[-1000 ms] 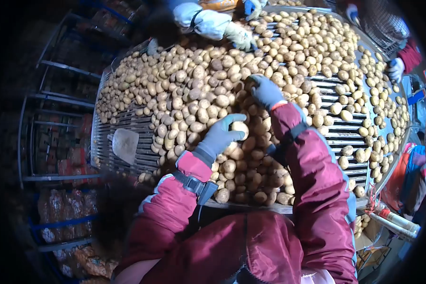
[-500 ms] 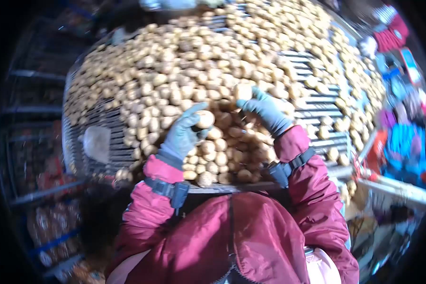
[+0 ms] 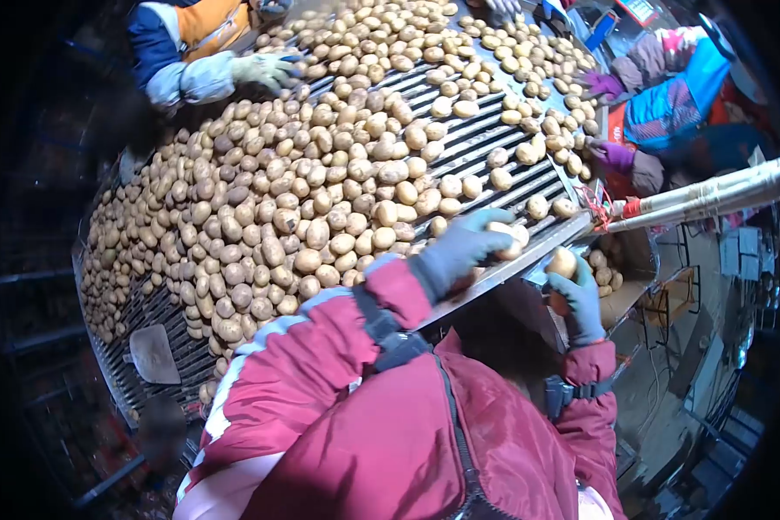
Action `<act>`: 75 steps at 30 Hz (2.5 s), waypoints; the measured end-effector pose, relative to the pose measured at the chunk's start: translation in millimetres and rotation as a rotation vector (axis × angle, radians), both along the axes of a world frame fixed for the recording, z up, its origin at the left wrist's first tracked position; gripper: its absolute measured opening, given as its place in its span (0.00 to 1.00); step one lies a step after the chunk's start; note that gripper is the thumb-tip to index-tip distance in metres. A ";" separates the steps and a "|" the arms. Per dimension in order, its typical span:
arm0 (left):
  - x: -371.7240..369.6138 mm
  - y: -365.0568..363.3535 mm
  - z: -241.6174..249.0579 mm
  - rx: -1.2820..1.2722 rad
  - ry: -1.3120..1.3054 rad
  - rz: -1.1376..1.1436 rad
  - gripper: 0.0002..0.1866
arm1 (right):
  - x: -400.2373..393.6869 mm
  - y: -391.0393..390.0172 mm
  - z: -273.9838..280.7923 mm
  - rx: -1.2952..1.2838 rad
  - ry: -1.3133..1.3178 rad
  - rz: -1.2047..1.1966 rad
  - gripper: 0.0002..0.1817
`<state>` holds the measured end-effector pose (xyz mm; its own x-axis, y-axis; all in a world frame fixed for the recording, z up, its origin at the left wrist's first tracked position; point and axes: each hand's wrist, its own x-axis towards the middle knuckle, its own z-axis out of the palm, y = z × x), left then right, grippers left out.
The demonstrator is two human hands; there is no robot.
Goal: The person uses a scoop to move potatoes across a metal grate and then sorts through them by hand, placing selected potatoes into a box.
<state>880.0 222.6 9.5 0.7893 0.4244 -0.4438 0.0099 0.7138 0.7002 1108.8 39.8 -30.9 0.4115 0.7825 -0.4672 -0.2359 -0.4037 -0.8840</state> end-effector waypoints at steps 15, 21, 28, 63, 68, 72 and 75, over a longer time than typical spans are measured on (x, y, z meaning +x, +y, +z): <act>-50.6 1.2 -57.8 0.084 0.156 0.053 0.24 | -19.7 20.9 -16.5 0.081 0.035 -0.106 0.21; -263.3 20.0 -60.4 1.304 1.248 0.449 0.27 | -159.2 123.2 -62.1 0.329 -0.168 0.797 0.25; -258.4 6.8 -51.3 1.138 1.459 0.311 0.44 | -272.5 148.4 -48.2 0.213 0.193 1.343 0.36; -243.1 34.0 -94.8 1.085 1.499 0.456 0.33 | -229.0 165.5 -120.6 0.191 0.131 1.004 0.17; -215.2 2.1 -43.3 0.441 0.551 0.433 0.31 | -214.8 176.6 -76.9 0.036 0.516 0.890 0.33; -230.2 -22.4 -14.5 0.708 0.735 0.542 0.27 | -212.6 174.8 -69.8 -0.173 0.663 0.764 0.25; -245.2 -27.8 -4.0 1.018 0.922 0.620 0.23 | -196.3 167.5 -78.8 0.038 0.374 0.846 0.15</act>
